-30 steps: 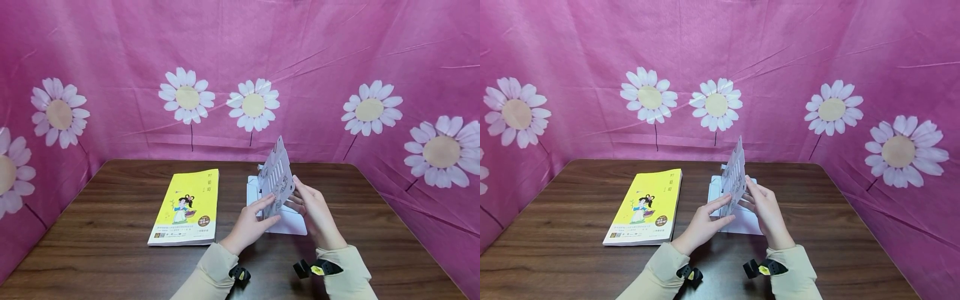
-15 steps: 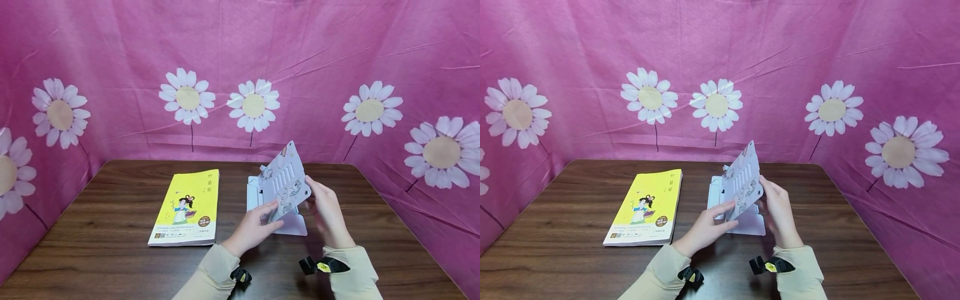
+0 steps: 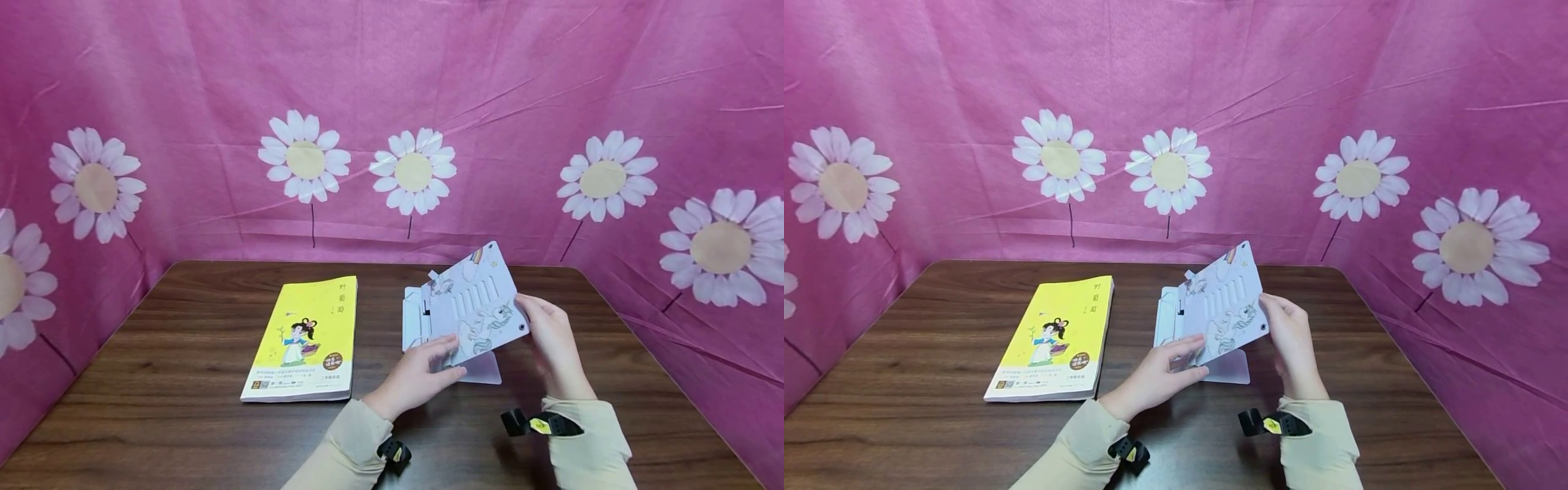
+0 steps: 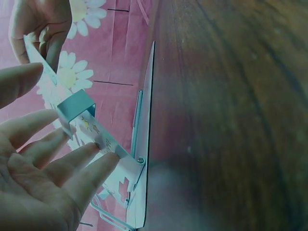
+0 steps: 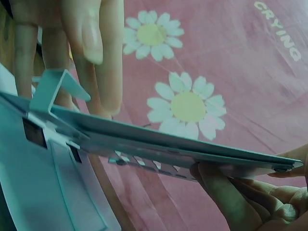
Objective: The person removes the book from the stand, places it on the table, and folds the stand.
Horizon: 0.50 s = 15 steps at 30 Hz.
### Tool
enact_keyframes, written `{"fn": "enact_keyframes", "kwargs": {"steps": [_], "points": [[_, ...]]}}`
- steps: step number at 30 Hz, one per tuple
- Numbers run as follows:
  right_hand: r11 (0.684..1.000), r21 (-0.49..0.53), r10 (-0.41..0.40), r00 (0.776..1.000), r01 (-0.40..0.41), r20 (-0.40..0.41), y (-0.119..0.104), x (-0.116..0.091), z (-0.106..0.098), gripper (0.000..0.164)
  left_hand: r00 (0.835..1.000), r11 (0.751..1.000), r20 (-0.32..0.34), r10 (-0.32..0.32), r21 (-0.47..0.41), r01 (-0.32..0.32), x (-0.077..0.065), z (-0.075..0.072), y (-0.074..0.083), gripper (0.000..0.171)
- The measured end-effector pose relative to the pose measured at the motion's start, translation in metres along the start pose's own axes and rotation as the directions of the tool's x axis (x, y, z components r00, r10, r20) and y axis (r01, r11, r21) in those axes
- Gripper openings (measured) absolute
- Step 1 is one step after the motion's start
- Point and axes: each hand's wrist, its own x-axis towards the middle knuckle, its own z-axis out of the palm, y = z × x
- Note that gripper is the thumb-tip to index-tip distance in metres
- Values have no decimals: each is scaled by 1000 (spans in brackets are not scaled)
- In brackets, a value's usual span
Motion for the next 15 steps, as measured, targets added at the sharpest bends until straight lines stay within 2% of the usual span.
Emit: {"fn": "enact_keyframes", "kwargs": {"steps": [7,13,15], "points": [[995,-98,20,1000,-22,-13,6,9,-13,20,1000,1000,-7,2,21,-2,1,1,0,52],[974,-225,23,999,-30,-33,13,14,-22,42,1000,1000,-4,-13,10,13,1,2,0,51],[970,-241,31,999,-39,-34,15,16,-25,42,1000,1000,-1,-21,6,21,1,2,0,51]]}}
